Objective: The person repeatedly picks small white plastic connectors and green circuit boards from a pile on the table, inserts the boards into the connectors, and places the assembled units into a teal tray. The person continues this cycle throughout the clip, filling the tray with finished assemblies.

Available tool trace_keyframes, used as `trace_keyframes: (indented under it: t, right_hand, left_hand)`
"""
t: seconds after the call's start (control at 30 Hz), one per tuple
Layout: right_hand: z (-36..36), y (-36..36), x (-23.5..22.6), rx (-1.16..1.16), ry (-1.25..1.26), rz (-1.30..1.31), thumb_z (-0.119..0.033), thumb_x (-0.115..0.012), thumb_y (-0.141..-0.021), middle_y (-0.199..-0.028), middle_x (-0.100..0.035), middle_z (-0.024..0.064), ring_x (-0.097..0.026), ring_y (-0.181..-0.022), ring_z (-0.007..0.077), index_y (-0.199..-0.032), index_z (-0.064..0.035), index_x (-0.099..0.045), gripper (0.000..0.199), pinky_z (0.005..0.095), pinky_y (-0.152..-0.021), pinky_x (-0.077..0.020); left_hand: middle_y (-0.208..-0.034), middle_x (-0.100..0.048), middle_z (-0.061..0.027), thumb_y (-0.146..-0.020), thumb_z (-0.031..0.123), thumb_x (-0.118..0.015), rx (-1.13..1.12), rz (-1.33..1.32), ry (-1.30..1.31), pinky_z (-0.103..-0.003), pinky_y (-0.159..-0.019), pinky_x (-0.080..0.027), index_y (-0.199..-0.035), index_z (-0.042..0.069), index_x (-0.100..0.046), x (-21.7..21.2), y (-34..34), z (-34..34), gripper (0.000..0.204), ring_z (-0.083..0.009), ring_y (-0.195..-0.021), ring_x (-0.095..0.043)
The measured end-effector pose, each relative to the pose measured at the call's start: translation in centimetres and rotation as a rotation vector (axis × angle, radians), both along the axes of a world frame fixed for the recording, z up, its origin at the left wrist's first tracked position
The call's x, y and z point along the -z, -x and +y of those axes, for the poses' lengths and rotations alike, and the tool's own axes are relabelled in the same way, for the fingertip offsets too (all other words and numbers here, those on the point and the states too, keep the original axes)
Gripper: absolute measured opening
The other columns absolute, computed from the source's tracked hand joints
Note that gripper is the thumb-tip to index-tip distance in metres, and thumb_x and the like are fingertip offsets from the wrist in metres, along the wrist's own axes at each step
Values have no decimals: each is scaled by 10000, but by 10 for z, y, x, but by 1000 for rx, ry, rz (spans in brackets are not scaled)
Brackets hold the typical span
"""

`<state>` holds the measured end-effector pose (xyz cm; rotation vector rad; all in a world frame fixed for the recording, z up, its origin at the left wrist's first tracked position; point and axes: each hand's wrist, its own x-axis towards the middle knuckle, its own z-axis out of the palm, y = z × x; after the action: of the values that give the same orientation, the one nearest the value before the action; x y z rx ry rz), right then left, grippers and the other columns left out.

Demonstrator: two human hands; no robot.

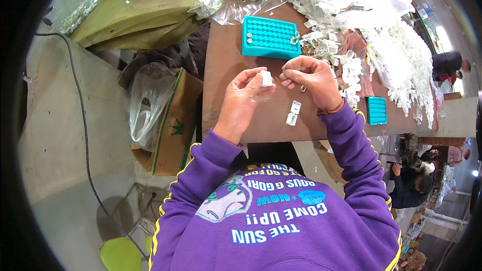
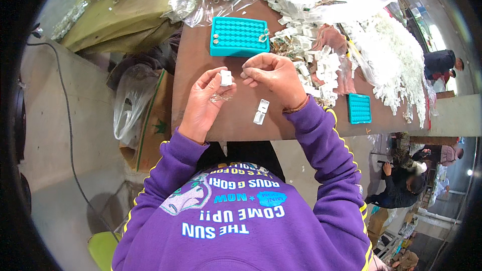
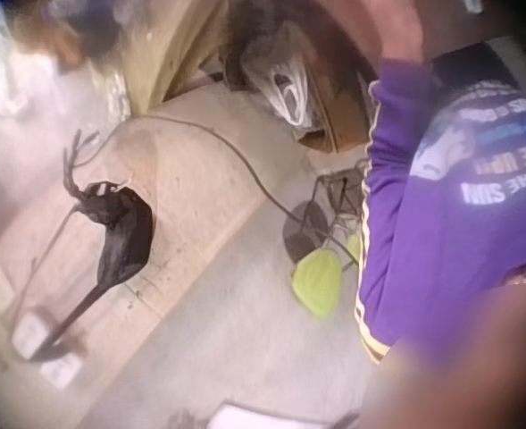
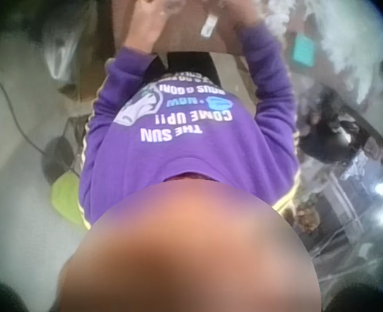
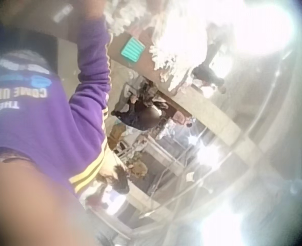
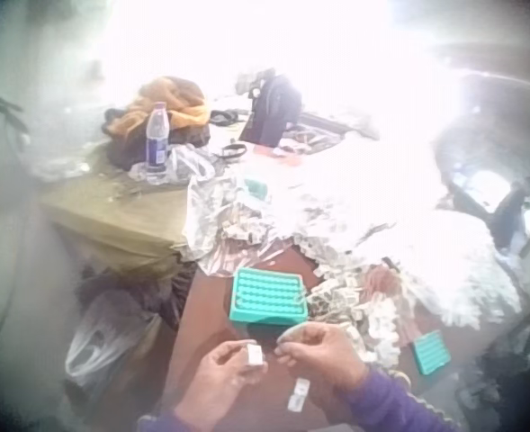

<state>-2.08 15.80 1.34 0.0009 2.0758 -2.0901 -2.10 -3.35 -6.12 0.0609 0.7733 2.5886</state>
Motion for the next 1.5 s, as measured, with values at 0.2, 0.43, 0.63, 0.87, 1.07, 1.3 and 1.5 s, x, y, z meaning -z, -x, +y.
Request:
trace_keyframes:
  t: [0.2,0.43,0.63,0.87,1.07,1.3,1.5]
  right_hand:
    - [-16,-5,12,34,7,129,-41,-669,-872,-886,-689,70,-642,-764,98,-923,21,-645,84,227,-681,-518]
    - [-25,-12,16,104,-343,346,-25,-686,-819,-828,-660,56,-636,-744,115,-928,-9,-650,116,240,-676,-506]
    - [-28,-14,-3,40,-757,568,-58,-676,-784,-828,-633,114,-627,-738,265,-863,-25,-622,102,340,-650,-505]
    - [-31,-13,-2,-6,-818,654,-48,-652,-796,-821,-621,121,-624,-758,303,-858,-20,-596,88,365,-651,-502]
    - [-35,-18,7,92,-658,604,-20,-671,-793,-826,-655,124,-655,-719,240,-928,-6,-635,140,310,-646,-513]
    - [-34,-17,6,69,-723,757,37,-648,-796,-816,-641,125,-645,-700,252,-895,19,-617,106,297,-610,-504]
    - [-41,-21,6,48,-832,777,53,-619,-792,-816,-615,134,-630,-718,320,-922,-10,-607,145,351,-617,-509]
  left_hand:
    - [-1032,-659,-100,-946,159,-611,13,8,39,-317,-807,-556,-1134,-13,-601,-4,0,1,255,-172,-892,-654]
    - [-1028,-673,-88,-948,180,-611,23,26,73,-299,-787,-533,-1168,4,-598,-5,-1,1,282,-159,-867,-653]
    - [-988,-667,-80,-921,164,-651,30,27,98,-299,-782,-537,-1116,-13,-630,-6,-2,0,265,-160,-847,-648]
    - [-987,-676,-67,-918,159,-653,23,70,164,-283,-772,-529,-1117,-10,-635,-7,-2,1,262,-140,-826,-645]
    - [-1006,-674,-67,-919,165,-652,31,46,166,-281,-767,-529,-1124,-14,-630,-8,-3,-2,273,-148,-835,-647]
    - [-1027,-670,-82,-936,168,-624,31,35,123,-296,-783,-543,-1119,-17,-626,-9,-3,-1,260,-160,-877,-650]
    - [-1035,-669,-88,-940,156,-614,21,44,121,-303,-789,-547,-1116,-23,-623,-2,-1,-1,252,-157,-901,-645]
